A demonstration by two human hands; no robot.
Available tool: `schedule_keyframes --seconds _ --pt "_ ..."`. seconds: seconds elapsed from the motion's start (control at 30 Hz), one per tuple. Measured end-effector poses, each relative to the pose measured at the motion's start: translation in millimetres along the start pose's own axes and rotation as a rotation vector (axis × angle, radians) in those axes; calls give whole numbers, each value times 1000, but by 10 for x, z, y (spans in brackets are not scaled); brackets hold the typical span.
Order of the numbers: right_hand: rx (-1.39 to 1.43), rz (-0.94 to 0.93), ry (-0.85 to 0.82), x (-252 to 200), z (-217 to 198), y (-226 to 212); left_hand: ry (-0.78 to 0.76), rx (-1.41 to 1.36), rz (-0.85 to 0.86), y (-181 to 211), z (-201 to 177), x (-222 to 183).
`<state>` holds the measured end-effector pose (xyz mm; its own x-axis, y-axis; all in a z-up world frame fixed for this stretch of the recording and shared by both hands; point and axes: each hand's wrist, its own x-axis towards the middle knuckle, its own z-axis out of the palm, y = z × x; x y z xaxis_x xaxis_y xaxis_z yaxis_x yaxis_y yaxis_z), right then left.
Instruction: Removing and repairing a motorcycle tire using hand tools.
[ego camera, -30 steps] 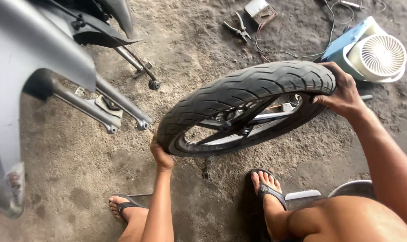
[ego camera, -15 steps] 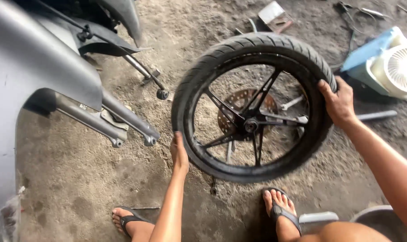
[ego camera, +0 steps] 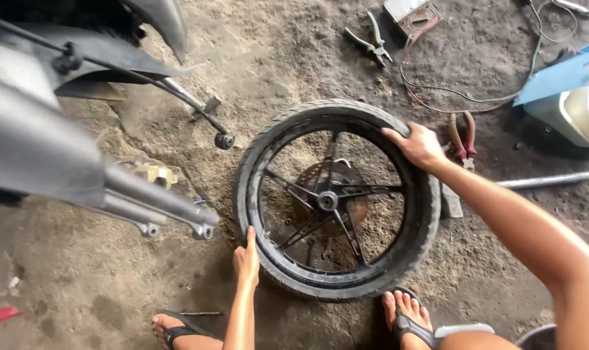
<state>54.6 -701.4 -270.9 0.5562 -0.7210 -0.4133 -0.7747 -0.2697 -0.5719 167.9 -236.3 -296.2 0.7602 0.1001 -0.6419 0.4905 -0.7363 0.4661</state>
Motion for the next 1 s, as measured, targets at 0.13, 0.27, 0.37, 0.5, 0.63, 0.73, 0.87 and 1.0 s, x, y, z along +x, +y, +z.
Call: schedule_keyframes --seconds 0.13,0.27,0.37,0.5,0.63,0.73,0.87,1.0 --pt "-91 -125 -78 393 226 -13 98 97 -70 -458 235 294" --pt "-5 -178 -126 590 370 -185 106 12 -107 -529 222 259" --pt "-28 -202 -142 641 380 -325 96 -42 -152 -501 232 165" --pt "-107 -413 -44 721 362 -230 105 -108 -194 -349 252 -87" --pt "7 -560 -24 377 -177 -236 300 205 65 -436 230 -214" --pt "68 -639 173 98 -684 -67 646 321 755 -94 61 -418" --pt "67 -550 486 -200 -961 674 250 880 1134 -113 115 13" --pt "63 -352 407 -324 -576 1515 -74 957 991 -272 279 488"
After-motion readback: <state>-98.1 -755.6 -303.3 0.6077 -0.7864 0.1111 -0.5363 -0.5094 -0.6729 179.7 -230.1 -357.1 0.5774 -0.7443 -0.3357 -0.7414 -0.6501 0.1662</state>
